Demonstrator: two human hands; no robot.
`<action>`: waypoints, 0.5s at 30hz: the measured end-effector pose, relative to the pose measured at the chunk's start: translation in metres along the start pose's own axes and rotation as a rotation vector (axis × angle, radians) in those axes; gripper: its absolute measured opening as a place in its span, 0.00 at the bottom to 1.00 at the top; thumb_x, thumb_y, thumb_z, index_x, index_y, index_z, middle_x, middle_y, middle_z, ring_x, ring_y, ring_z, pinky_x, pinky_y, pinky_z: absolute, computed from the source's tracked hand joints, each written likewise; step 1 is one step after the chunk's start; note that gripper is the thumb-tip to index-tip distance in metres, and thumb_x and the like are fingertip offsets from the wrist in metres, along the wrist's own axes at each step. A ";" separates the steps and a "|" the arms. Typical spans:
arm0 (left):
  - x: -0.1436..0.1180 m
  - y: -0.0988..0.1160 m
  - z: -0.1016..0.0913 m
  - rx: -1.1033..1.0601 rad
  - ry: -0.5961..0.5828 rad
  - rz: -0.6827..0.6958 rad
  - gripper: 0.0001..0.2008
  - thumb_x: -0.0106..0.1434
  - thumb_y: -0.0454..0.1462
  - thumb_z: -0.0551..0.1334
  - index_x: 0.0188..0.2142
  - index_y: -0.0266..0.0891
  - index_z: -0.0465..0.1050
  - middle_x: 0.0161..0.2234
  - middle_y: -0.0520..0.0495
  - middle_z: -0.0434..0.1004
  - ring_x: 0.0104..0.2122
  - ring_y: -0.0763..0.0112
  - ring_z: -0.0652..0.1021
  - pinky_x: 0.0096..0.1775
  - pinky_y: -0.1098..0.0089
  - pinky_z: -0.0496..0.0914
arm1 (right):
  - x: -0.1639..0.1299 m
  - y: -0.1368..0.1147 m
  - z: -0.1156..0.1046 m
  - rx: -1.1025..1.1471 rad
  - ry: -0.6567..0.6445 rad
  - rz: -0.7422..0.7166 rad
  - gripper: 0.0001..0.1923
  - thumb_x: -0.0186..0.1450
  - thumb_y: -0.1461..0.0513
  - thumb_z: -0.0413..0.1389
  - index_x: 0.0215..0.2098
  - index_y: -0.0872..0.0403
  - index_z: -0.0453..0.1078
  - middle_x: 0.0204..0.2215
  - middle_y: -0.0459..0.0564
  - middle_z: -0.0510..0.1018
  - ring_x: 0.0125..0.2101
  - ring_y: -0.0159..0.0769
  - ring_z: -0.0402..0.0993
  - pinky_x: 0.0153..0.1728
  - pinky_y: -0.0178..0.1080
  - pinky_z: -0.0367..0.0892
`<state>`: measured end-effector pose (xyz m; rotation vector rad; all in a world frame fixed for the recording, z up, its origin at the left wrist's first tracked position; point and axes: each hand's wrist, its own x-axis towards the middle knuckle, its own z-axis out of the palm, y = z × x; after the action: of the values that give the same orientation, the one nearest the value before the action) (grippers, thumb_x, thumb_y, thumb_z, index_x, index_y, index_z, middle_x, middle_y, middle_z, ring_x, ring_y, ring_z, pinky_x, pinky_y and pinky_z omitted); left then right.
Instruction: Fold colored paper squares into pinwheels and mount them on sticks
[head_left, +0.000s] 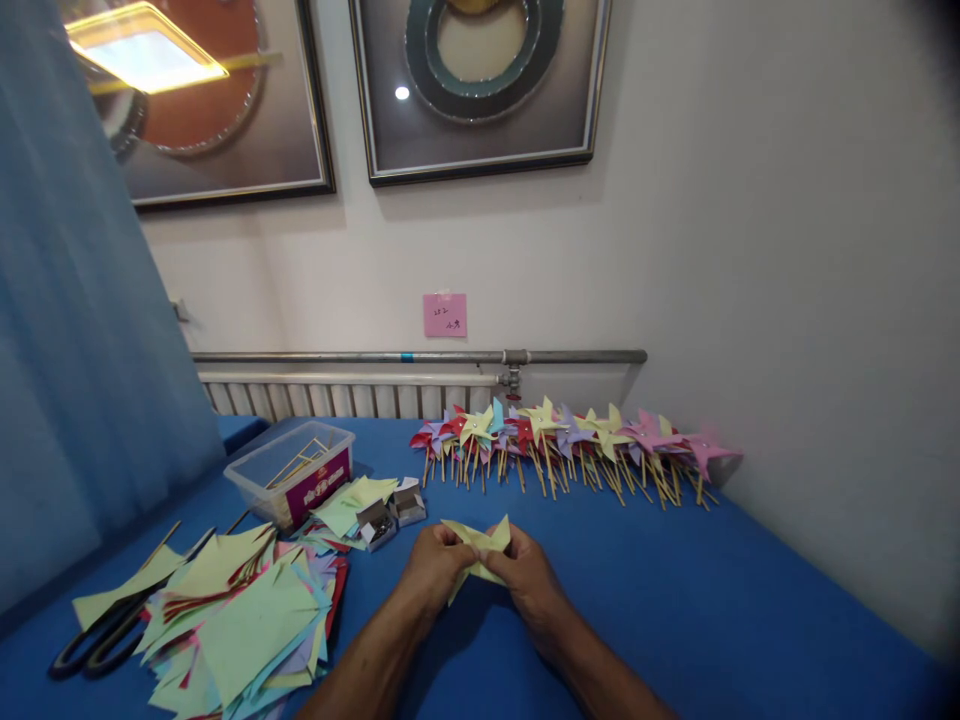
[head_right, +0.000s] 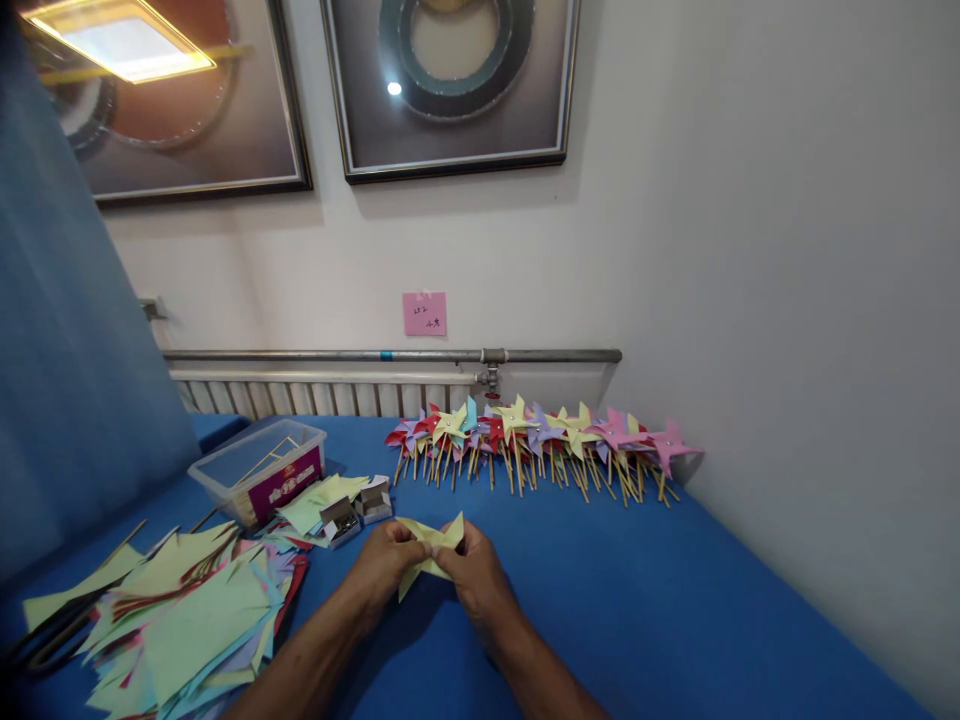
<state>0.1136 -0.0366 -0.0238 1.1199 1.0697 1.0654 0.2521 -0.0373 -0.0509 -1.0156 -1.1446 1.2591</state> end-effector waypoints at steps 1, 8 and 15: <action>0.000 0.000 0.000 0.003 -0.003 -0.004 0.08 0.42 0.37 0.65 0.24 0.33 0.76 0.20 0.49 0.75 0.18 0.74 0.69 0.24 0.72 0.59 | 0.000 0.000 0.000 0.002 -0.010 0.001 0.16 0.49 0.56 0.66 0.30 0.53 0.68 0.23 0.41 0.73 0.25 0.33 0.67 0.29 0.35 0.60; 0.005 -0.007 -0.003 0.060 0.026 0.035 0.07 0.43 0.37 0.64 0.21 0.36 0.70 0.17 0.52 0.69 0.17 0.76 0.66 0.23 0.73 0.57 | 0.002 0.004 -0.002 0.029 -0.031 0.009 0.16 0.49 0.57 0.65 0.32 0.53 0.67 0.22 0.41 0.72 0.25 0.32 0.66 0.29 0.34 0.60; 0.004 -0.006 -0.001 0.078 -0.006 0.038 0.07 0.43 0.39 0.63 0.20 0.38 0.68 0.18 0.53 0.68 0.18 0.76 0.64 0.24 0.72 0.55 | 0.009 0.014 -0.002 0.003 0.001 0.016 0.17 0.48 0.57 0.64 0.33 0.53 0.67 0.22 0.41 0.74 0.24 0.33 0.69 0.28 0.35 0.62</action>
<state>0.1136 -0.0329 -0.0300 1.2090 1.0971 1.0574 0.2518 -0.0271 -0.0647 -1.0244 -1.1356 1.2722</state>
